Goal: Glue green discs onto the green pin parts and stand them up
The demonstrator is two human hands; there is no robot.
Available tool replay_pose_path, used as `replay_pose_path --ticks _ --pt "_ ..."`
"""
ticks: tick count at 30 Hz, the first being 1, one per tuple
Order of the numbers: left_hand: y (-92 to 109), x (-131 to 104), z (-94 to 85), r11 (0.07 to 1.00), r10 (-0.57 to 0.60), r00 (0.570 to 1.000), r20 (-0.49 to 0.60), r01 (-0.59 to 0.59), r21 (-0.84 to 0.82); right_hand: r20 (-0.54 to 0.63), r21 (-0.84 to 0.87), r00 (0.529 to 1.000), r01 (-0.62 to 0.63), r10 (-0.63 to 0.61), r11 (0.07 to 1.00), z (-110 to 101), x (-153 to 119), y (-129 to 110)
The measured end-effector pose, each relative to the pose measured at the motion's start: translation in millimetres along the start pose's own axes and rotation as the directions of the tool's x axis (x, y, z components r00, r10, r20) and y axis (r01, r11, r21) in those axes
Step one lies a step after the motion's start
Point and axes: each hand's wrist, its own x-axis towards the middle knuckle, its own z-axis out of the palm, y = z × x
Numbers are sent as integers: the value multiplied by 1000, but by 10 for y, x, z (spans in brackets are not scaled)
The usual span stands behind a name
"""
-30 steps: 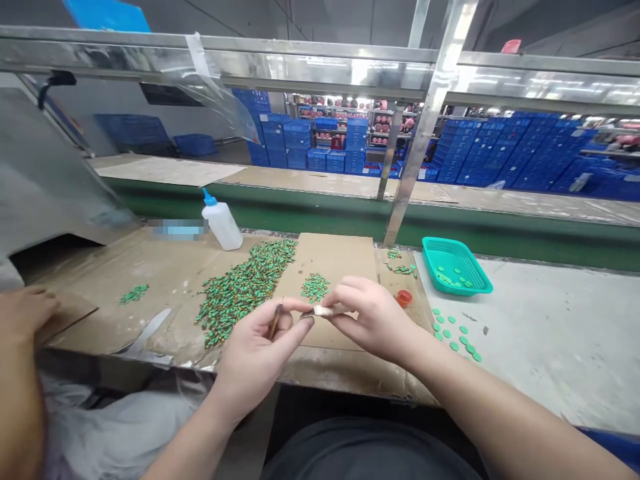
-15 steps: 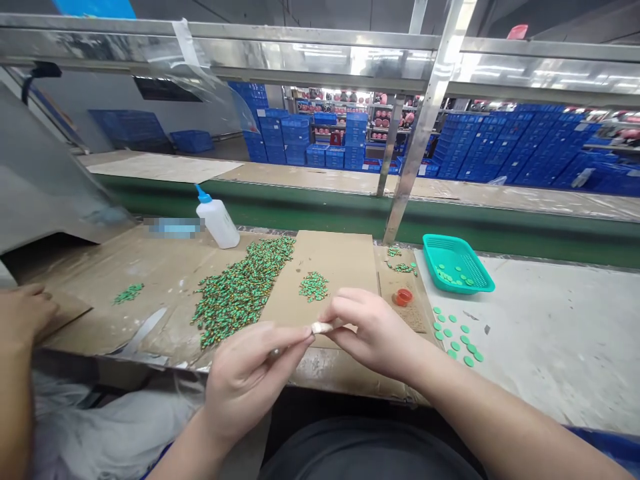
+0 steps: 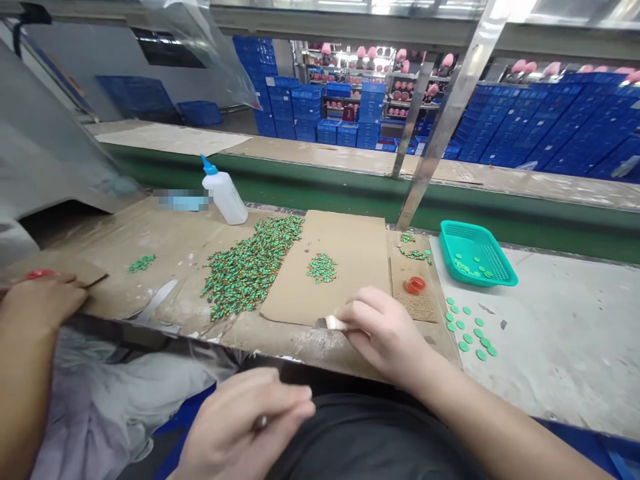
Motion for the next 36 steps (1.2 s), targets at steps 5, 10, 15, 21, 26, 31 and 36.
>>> replay_pose_path --ticks 5,10,15,21,26,31,36 --pt "-66 -39 121 935 -346 938 16 346 -81 -2 39 1000 1 -1 999 -10 -48 -190" --pt "61 95 268 666 -658 749 84 630 -401 -20 61 1000 4 -3 998 -1 -60 -313" --pt "139 186 348 540 -688 710 152 640 -547 -19 -12 999 32 -32 999 -29 -122 -355" --pt "127 167 426 396 -741 631 228 685 -611 -19 -189 993 110 -116 976 -81 -188 -327" --pt "125 183 472 282 -760 571 312 721 -633 -52 -217 984 156 -171 964 -133 -181 -330" --pt "157 258 495 204 -781 510 360 754 -625 -23 -247 981 179 -190 952 -188 -182 -362" --pt "183 285 517 134 -793 468 390 758 -638 -7 -222 982 180 -187 958 -182 -221 -370"
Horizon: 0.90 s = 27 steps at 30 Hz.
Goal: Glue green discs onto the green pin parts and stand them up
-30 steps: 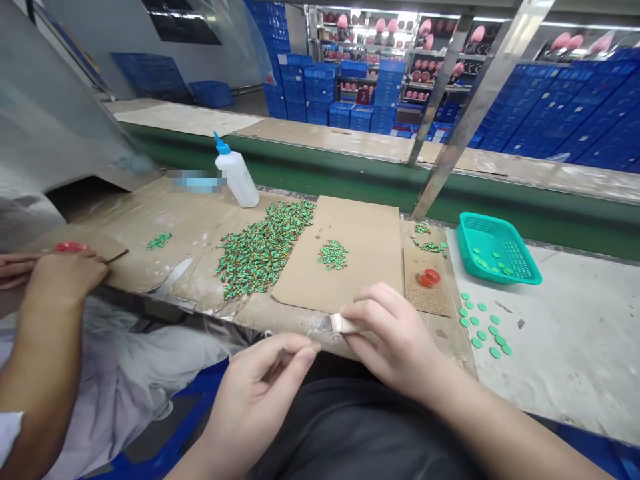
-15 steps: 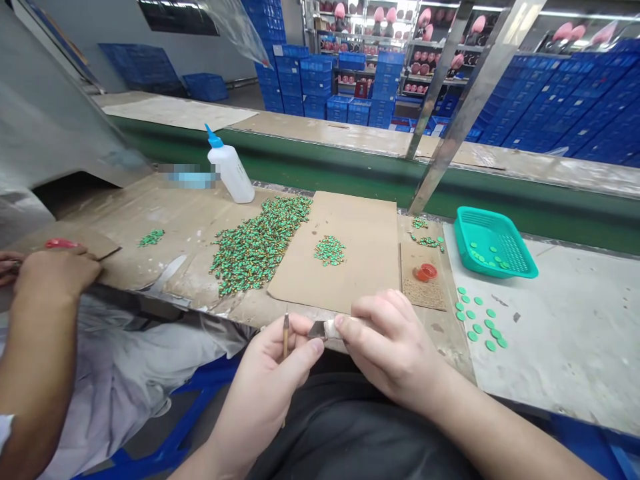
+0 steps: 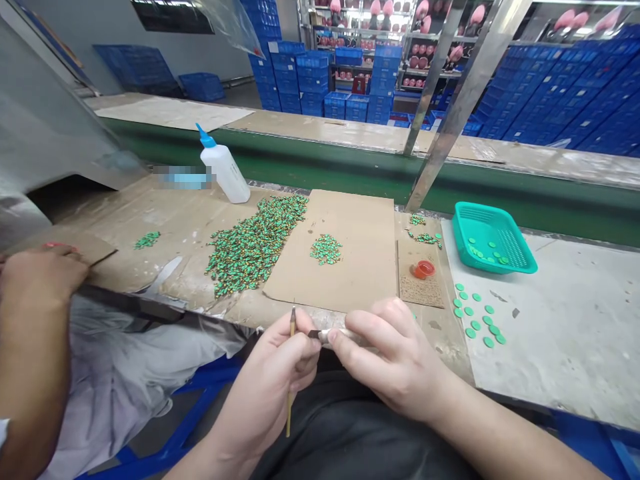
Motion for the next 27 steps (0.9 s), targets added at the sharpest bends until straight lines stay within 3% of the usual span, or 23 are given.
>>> replay_pose_path --ticks 9,16,27 --pt "-40 29 46 999 -51 998 -33 51 -20 -12 3 998 -62 62 998 81 -96 -82" --pt "-105 -12 -65 998 -5 998 -69 9 65 -14 203 963 -261 270 944 142 -131 -73" --pt "-108 -32 -95 995 5 1000 -23 -3 100 -15 125 975 -220 223 968 121 -151 -104"
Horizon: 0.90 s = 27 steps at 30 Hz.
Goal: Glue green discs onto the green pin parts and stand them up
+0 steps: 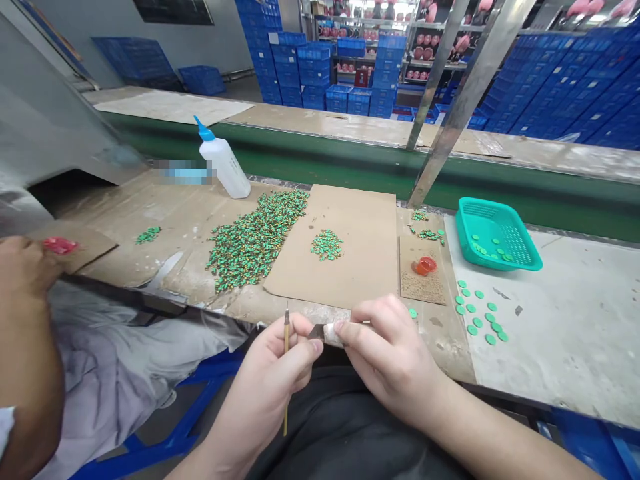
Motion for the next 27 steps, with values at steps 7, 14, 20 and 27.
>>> replay_pose_path --ticks 7,14,20,27 --pt "51 3 71 999 -11 1000 -1 11 -52 3 -66 997 76 -76 995 -16 6 -39" --pt "53 31 135 997 -5 1000 -26 3 -81 26 -60 997 72 -70 996 8 -34 -56" --pt "33 36 133 997 -23 998 -50 20 -71 43 63 998 -46 44 997 66 -97 -59" --pt "-23 41 111 998 -41 994 -97 36 -54 31 54 997 -68 66 996 68 -107 -96"
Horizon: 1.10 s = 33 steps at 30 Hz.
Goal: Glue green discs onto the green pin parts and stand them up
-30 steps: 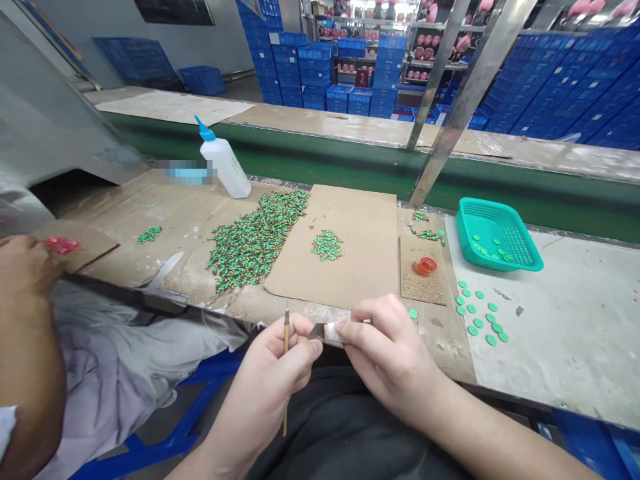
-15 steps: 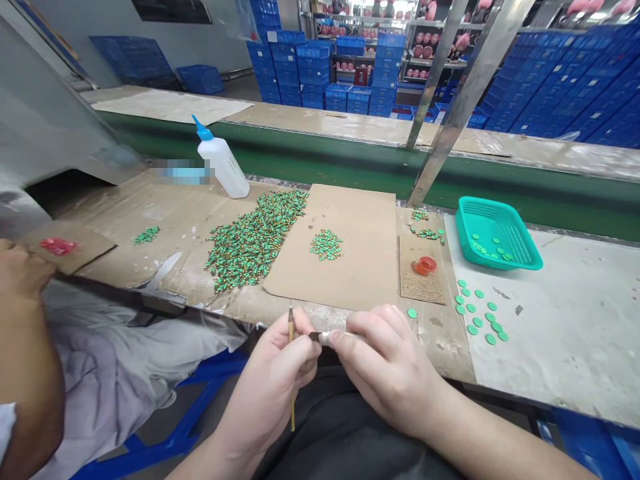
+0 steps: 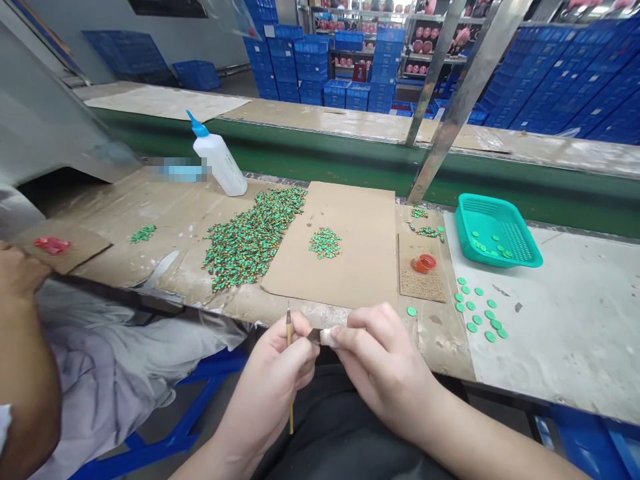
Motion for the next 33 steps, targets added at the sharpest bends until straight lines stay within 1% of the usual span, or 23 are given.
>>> replay_pose_path --ticks 3,7,10,18,24,33 --pt "9 -32 -21 1000 -1 1000 5 1 22 -2 115 996 -84 85 990 14 5 9" --pt "16 -67 -61 999 28 999 36 -29 40 8 177 990 -142 143 974 31 -2 7" --pt "-7 -72 -88 998 48 998 40 -50 44 8 183 989 -144 145 973 31 0 -3" --pt "-57 -58 -98 998 44 999 22 -45 36 6 139 993 -118 119 983 38 -23 -22" --pt "-37 -52 -100 997 54 998 28 -55 47 20 194 988 -151 150 969 47 -29 -46" --pt "-96 -58 -185 994 102 993 65 -105 44 50 268 981 -195 188 944 44 -3 -66"
